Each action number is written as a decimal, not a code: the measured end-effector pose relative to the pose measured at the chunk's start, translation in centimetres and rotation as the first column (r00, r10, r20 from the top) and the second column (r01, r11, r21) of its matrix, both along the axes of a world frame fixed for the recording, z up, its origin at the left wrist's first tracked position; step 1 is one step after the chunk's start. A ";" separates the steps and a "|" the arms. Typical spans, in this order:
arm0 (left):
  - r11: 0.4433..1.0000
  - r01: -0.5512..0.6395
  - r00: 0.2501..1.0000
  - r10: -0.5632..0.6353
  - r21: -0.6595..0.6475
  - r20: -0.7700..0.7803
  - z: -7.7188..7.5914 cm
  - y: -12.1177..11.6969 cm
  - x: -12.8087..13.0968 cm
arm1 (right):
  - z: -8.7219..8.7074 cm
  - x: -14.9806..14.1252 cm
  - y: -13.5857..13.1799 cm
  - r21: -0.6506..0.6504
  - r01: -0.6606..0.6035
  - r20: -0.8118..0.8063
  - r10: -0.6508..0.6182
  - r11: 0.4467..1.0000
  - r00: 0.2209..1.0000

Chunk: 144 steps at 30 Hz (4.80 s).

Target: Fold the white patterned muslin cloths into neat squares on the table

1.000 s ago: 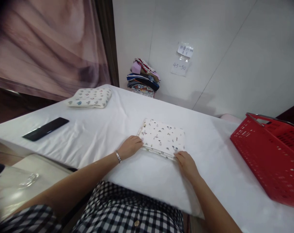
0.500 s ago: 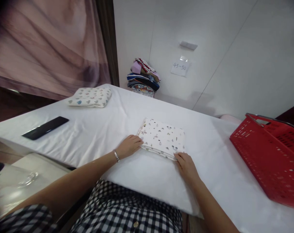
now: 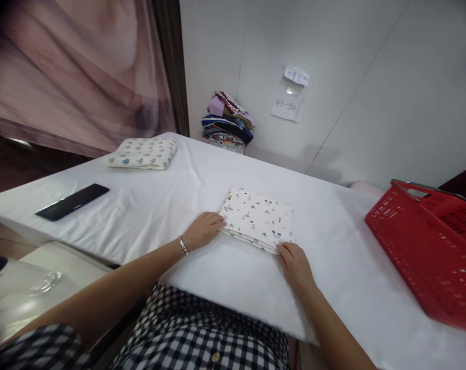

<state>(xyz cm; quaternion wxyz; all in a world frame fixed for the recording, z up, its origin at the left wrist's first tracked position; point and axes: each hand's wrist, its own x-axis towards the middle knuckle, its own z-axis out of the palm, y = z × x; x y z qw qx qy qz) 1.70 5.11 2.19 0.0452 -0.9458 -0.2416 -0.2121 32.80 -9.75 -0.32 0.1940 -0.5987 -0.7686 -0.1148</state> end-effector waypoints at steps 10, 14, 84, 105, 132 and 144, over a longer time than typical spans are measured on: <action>0.998 -0.059 0.998 0.059 -0.029 0.009 -0.9 0.6 0.2 | -0.3 -0.4 0.1 0.010 -0.003 -0.026 0.004 1.000 1.000; 0.994 -0.091 0.995 0.093 -0.056 0.037 -1.4 0.1 -0.1 | -0.4 -0.5 0.1 0.018 -0.010 -0.064 0.011 1.000 0.998; 0.766 -0.471 0.881 0.382 -0.438 -0.279 -2.3 6.7 9.0 | -1.2 1.6 15.2 -0.395 0.446 0.022 -0.478 0.803 0.878; 0.773 -0.479 0.873 0.370 -0.416 -0.317 -1.2 7.0 9.1 | -0.8 -3.4 3.0 -0.333 0.359 -0.083 -0.407 0.872 0.910; 0.960 -0.054 0.996 0.073 -0.273 0.057 -0.6 -2.0 5.0 | -0.5 -4.2 2.0 -0.006 0.120 -0.131 -0.120 0.993 0.984; 0.822 -0.188 0.950 0.292 -0.538 0.113 -1.2 -1.2 6.6 | -0.6 -4.7 2.1 -0.022 0.163 -0.269 -0.163 0.986 0.949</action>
